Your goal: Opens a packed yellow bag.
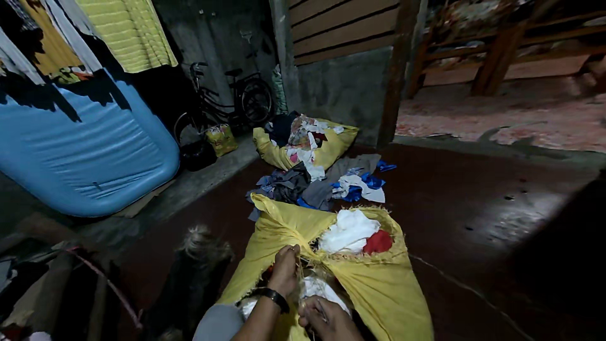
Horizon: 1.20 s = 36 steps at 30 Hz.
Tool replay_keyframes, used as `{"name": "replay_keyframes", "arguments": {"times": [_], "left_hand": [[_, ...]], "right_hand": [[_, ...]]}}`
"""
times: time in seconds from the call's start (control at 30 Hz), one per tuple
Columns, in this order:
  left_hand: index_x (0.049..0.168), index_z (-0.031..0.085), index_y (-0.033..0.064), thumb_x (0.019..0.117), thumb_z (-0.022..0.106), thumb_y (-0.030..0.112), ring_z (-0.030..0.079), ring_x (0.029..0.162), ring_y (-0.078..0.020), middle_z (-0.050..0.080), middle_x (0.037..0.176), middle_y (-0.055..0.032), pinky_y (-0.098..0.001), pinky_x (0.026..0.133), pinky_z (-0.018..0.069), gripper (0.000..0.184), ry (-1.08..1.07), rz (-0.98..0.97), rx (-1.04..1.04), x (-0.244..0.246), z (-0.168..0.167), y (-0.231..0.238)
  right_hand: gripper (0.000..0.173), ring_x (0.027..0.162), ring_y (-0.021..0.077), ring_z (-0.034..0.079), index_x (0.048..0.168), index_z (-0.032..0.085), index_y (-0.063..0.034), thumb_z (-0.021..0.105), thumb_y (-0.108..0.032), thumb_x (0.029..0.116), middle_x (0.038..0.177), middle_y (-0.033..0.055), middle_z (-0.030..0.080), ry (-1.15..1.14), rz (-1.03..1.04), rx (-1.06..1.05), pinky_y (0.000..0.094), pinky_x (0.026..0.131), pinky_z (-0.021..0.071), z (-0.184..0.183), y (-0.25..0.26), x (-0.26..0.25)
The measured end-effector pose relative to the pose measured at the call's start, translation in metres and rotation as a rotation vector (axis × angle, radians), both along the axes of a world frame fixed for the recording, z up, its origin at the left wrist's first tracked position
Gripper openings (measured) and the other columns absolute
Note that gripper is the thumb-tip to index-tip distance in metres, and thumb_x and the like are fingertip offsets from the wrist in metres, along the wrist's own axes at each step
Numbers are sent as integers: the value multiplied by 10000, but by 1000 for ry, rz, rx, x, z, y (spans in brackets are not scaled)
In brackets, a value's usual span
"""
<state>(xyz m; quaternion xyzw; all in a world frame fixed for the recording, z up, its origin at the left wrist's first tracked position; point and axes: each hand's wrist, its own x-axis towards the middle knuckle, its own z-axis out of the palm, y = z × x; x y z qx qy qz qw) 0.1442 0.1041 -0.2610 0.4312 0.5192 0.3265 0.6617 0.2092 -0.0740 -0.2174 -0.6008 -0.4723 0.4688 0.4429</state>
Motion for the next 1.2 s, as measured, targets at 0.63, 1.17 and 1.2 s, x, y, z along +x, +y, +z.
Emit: {"name": "replay_keyframes", "arguments": {"times": [0.63,1.17,1.2], "left_hand": [[1061,707,-17,995,621,314,674,961,-346,697,1032,-214,-562,882,530,349,893,-726,403,-19,53,22],[1007,692,7,1032,595,341,657,798,-189,688,919,-112,-406,746,556,348,729,-866,400,-58,89,55],[1020,677,13,1048,574,341,672,786,-157,698,912,-84,-365,734,572,345,645,-833,336,-59,92,55]], "right_hand": [[218,795,234,667,1200,513,-52,463,-203,1050,943,127,625,1127,-885,-78,460,728,591,11,13,160],[323,800,259,673,1324,541,-76,534,-70,1001,1089,148,629,1032,-641,-179,435,685,609,15,34,108],[324,791,262,671,1332,542,-84,546,-97,1008,1082,146,629,1006,-629,-188,446,682,608,14,35,106]]}}
